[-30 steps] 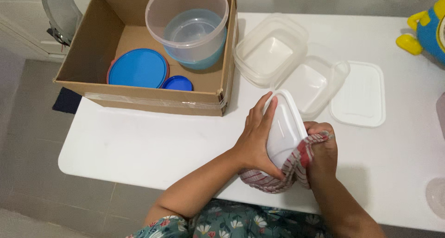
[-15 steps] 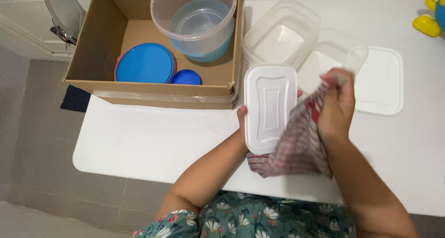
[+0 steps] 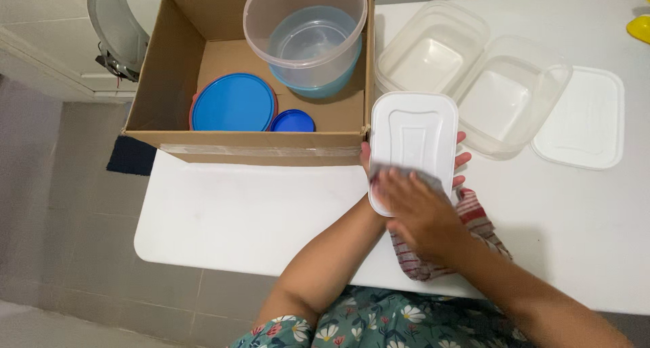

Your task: The person wipes two plastic lids with a cloth, handling each one individually and wiping both sides of the lids.

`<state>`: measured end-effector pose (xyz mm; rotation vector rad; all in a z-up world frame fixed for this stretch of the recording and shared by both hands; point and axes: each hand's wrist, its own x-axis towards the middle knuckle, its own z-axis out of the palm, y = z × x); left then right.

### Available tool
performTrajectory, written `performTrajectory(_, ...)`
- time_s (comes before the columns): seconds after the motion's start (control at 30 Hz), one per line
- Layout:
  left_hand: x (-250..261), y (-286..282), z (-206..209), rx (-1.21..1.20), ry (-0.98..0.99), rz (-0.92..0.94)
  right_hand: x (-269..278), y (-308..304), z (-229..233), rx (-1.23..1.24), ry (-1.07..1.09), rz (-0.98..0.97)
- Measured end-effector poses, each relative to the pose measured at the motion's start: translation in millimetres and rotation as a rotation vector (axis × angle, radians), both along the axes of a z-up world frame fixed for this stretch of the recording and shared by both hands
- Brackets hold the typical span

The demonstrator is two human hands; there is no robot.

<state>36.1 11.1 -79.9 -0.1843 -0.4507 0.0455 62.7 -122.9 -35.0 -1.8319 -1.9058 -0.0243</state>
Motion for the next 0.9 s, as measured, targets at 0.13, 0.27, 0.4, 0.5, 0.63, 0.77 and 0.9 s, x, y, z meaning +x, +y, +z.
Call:
performTrajectory(0.13,2,0,5,0.127,-0.007,0.044,1,-9,-9,-0.043,-0.119,0.068)
performTrajectory(0.27,2,-5,1,0.111,-0.045,0.045,27,16,-2,0.022,-0.134,0.004)
performTrajectory(0.4,6,-9,-13,0.299,0.244,0.300,52,41,24,0.088,-0.085,-0.155)
performTrajectory(0.5,7,-7,-37,0.439,0.366,0.324,58,47,40,0.238,-0.076,-0.270)
performTrajectory(0.63,10,-8,-58,0.493,0.395,0.238,60,47,50,0.420,-0.003,-0.337)
performTrajectory(0.77,8,-12,-55,0.565,0.437,0.157,52,44,53,0.421,-0.048,-0.330)
performTrajectory(0.9,7,-19,-41,0.671,0.392,0.100,45,39,56,0.432,-0.090,-0.316)
